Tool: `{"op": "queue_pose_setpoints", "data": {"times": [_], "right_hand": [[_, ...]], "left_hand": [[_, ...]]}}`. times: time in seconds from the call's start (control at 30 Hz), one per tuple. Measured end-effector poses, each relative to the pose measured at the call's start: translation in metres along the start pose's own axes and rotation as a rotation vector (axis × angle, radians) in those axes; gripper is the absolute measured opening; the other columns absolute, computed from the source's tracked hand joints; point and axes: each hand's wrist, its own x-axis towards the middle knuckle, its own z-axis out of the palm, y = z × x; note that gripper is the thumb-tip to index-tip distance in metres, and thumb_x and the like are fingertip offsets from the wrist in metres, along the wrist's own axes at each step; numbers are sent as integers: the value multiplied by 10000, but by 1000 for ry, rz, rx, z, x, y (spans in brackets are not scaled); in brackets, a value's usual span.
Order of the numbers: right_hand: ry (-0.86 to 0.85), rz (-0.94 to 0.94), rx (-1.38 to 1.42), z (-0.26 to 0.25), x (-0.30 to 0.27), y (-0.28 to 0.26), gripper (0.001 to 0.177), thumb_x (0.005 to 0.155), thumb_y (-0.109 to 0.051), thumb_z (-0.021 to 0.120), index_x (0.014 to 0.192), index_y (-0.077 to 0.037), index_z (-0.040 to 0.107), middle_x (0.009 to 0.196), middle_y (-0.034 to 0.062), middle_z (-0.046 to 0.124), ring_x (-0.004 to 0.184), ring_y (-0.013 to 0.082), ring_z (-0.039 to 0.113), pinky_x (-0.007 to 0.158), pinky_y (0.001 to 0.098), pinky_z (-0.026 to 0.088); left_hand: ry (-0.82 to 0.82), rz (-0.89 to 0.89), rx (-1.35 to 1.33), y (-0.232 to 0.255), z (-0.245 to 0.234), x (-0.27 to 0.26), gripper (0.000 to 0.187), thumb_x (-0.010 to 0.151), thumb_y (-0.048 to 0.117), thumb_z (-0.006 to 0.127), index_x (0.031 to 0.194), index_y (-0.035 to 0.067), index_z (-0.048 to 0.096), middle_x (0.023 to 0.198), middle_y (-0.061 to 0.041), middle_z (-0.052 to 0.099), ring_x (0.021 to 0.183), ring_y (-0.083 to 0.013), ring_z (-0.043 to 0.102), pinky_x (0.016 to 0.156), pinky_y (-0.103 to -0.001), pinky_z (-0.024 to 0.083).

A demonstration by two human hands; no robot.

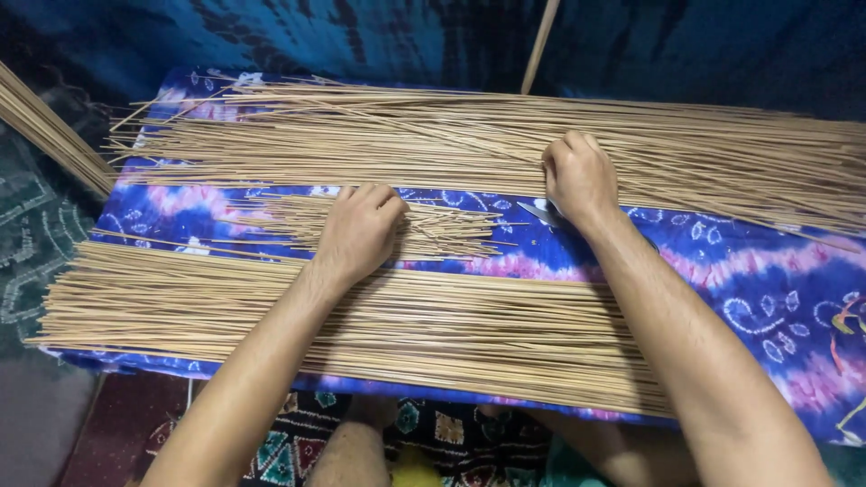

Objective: Aligning bundles of thin bamboo sticks and cutting them to a uniform length using scissors.

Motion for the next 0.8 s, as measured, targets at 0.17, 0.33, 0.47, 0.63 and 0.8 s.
{"op": "queue_pose_setpoints", "data": {"times": [0.17,0.33,0.47,0.63,0.8], "right_hand": [[71,-11,-21,-42,-2,-20,56,917,-145,720,911,-167,669,872,9,577,917,250,646,752,387,522],[130,-77,38,-109,-21,-57,49,956,-128,669,948,-172,649,849,-1,577,894,237,637,747,381,457],[147,-172,73,-158,-45,-88,32,975,-152,651,984,-174,629,833,-4,571,873,234,624,758,370,430],[134,-176,142,-185,-79,-83,70,988,-147,655,1050,-180,649,838,-23,573,851,211,629,775,353,444],[73,-55,97,-185,-129,-19,85,981,-163,717,1064,-166,699,856,-4,630,883,221,671,817,354,462]], "left_hand": [[65,77,-23,32,-20,14,118,852,113,738,914,170,654,969,7,636,938,-216,635,783,-368,452],[220,156,37,101,-59,50,254,858,153,754,1097,154,668,1213,-40,627,1204,-248,582,981,-416,381],[-7,62,1,137,-57,64,396,831,216,774,1191,112,645,1118,-79,649,1118,-312,634,1035,-499,384],[-29,77,-72,155,-45,62,90,886,112,628,928,177,673,748,-12,657,636,-295,715,583,-421,548],[105,74,79,139,-55,40,74,903,157,640,878,224,620,726,51,594,673,-206,692,584,-344,485]]}}
